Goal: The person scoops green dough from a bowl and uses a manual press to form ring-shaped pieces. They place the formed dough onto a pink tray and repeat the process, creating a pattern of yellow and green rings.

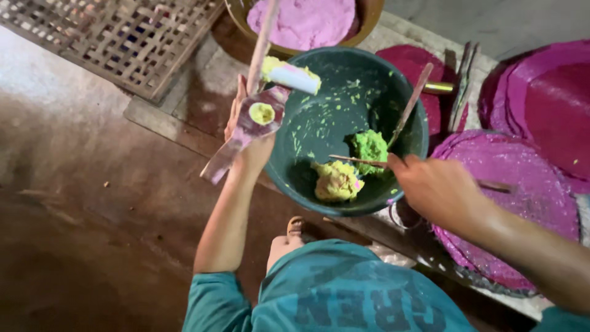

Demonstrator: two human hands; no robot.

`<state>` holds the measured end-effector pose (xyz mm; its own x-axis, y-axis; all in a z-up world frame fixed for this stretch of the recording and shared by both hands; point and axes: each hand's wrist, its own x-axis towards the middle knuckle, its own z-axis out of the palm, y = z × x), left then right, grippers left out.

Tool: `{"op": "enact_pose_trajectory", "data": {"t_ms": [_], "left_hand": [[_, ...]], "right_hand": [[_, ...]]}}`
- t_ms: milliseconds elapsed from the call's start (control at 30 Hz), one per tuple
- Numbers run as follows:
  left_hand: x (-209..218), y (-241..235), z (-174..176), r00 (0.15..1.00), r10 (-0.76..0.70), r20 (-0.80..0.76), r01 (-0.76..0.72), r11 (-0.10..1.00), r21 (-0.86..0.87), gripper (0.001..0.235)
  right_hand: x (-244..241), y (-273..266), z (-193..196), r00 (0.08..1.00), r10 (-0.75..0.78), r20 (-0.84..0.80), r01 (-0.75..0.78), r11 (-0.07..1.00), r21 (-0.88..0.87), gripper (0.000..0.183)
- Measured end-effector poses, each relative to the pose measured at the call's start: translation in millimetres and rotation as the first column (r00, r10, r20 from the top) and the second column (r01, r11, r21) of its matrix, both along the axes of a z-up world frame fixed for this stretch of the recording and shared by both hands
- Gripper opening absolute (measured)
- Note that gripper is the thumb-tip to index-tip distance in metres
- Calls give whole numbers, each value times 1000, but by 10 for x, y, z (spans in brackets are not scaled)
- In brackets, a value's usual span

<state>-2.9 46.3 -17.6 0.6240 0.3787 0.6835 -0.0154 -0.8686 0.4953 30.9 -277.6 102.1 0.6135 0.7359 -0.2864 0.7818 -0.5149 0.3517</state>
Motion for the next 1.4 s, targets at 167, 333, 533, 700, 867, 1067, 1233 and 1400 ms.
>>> {"op": "enact_pose_trajectory", "data": {"t_ms": [167, 333, 533, 700, 867, 1067, 1233, 1400], "left_hand": [[-149, -569, -275, 975, 92, -204, -172, 891, -419, 83], [-313, -609, -352, 995, -49, -92, 23, 962, -271, 50], [-277, -546, -322, 986, -55, -156, 5, 953, -302, 88], [-279, -569, -375, 971, -82, -226, -14, 920, -392, 94], [-218, -357, -289, 990, -133, 47, 141, 940, -309, 88], [-165, -402, 27, 951, -310, -13, 306, 945, -116, 75], [-102, -630, 261, 707, -472, -527, 418, 880, -226, 102], [37, -846, 41, 711, -618, -335, 578, 785, -223, 82]], "right_hand": [[436, 100, -1184, 993, -17, -116, 23, 999, 46, 22], [460, 110, -1679, 929, -66, -363, 55, 998, -41, 18], [131, 301, -1523, 905, -63, -420, 71, 997, 3, 24], [-41, 365, -1218, 845, -172, -506, 140, 985, -102, 46], [237, -50, -695, 652, -94, -752, 372, 904, 210, 35], [672, -641, -81, 285, -93, -954, 726, 671, 151, 35], [624, -397, 495, 854, -128, -504, 325, 889, 324, 31], [94, 217, 430, 983, 119, 137, -135, 984, 114, 13]]}}
